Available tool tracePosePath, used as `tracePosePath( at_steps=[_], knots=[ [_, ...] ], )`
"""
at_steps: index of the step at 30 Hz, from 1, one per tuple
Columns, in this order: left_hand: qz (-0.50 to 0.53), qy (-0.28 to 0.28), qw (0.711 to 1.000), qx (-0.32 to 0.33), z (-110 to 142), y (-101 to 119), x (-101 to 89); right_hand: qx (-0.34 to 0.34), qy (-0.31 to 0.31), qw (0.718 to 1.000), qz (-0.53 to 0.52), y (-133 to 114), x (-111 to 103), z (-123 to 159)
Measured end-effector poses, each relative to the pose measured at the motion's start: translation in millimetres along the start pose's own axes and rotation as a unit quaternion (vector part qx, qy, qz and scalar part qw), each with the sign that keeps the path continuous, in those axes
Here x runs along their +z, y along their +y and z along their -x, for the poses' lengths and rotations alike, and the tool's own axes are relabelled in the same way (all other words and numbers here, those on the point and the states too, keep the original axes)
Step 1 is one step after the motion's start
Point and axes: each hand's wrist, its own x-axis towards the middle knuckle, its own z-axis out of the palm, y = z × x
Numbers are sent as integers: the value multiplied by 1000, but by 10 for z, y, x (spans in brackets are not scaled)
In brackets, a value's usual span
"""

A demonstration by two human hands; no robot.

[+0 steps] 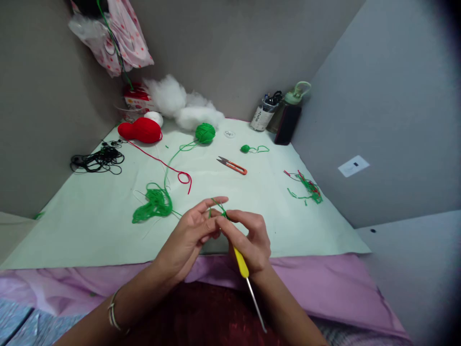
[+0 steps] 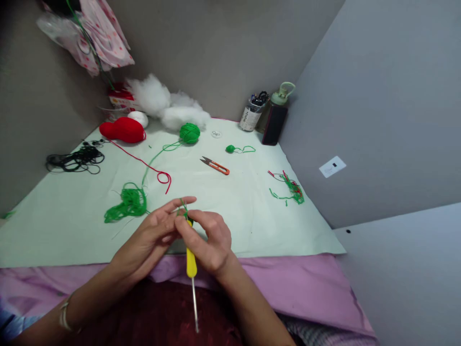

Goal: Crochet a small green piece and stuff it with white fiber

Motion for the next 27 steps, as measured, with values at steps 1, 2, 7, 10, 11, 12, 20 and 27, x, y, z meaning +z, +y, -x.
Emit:
tracePosePath(
  at_steps=[1,2,7,10,11,12,20,27],
  knots=[
    [32,-11,999,-34,-9,11,-8,13,7,1000,-28,-2,-9,-16],
    [52,-17,997,-55,-18,27,-18,41,18,997,-69,-8,-21,-45],
    [28,-13,999,-8,-26,96,-32,230,76,924,-297,-43,-43,-225],
    [-21,-23,999,29,-11,71,-17,239,45,922,-301,-44,-23,-272],
    [-38,-20,998,42,-7,55,-18,238,33,927,-287,-46,-18,-277],
    [-53,-13,997,53,-4,38,-22,238,23,931,-275,-52,-15,-277],
    [-11,22,998,50,12,-1,28,46,28,998,-44,-90,118,-64],
    [75,-36,996,-37,-5,65,47,139,74,974,-164,-107,128,-94]
  ],
)
